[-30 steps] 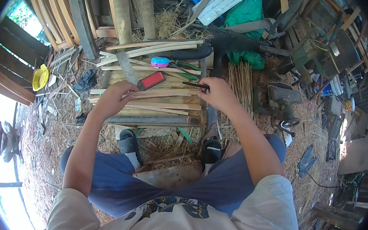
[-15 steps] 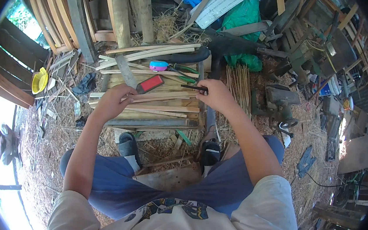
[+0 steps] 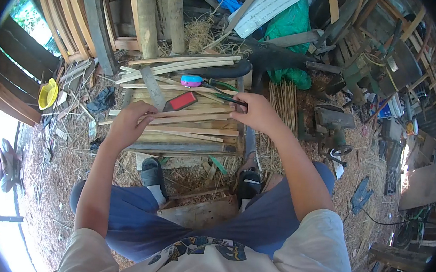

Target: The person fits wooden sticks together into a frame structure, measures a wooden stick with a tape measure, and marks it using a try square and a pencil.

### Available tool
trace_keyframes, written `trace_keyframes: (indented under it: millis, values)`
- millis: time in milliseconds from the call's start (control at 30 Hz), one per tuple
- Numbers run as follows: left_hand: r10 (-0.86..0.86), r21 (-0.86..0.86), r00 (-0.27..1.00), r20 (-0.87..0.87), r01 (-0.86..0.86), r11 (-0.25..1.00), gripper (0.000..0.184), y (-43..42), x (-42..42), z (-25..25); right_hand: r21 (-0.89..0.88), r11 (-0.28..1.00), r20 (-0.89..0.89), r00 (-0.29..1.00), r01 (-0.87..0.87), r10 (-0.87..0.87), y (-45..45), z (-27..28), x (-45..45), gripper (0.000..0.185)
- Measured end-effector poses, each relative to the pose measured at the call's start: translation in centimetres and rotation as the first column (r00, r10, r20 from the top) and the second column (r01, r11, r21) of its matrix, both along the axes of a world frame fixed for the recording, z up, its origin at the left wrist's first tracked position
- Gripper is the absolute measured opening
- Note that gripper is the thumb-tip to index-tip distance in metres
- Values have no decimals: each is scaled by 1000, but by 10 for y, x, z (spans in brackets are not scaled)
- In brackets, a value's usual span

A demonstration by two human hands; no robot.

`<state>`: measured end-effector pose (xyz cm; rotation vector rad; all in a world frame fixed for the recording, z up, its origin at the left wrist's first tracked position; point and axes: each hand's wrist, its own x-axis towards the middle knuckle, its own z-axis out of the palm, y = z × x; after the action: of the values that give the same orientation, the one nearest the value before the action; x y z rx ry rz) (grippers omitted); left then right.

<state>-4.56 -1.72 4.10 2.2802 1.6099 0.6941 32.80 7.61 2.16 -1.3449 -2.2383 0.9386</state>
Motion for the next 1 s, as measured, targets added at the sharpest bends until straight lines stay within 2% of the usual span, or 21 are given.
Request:
trace_keyframes:
  millis: [100,200,300,400,500,700,800,900,1000]
  values:
    - [30,11,999,23,-31,999,14,-11,-6,11,73,996,-74,997,42,-37,1,-1,-8,31]
    - [40,28,999,33,-41,999,13,-19,-19,19,-17,995,-39,994,97,-98,9,3,-20,24]
    - [55,51,998,-6,-55,997,12,-28,-28,27,89,990,29,994,107,-110,8,12,-34,18]
    - [82,73,995,-54,-78,994,12,-36,-36,33,284,958,-136,987,-44,86,15,0,-54,18]
    - [86,59,994,-68,-82,995,12,-42,-47,33,260,946,-90,971,-194,224,12,2,-79,20]
    - [94,65,993,-72,-90,994,11,-54,-66,30,282,887,163,929,-365,331,23,-8,-129,26]
    - [106,63,992,-68,-102,993,11,-61,-77,25,166,919,267,914,-357,307,24,-9,-151,31]
    - [135,39,990,-43,-134,990,12,-68,-85,23,173,908,303,898,-382,320,29,-4,-162,37]
    - [165,29,985,-51,-164,986,12,-76,-92,21,120,876,422,822,-467,381,34,4,-167,41]
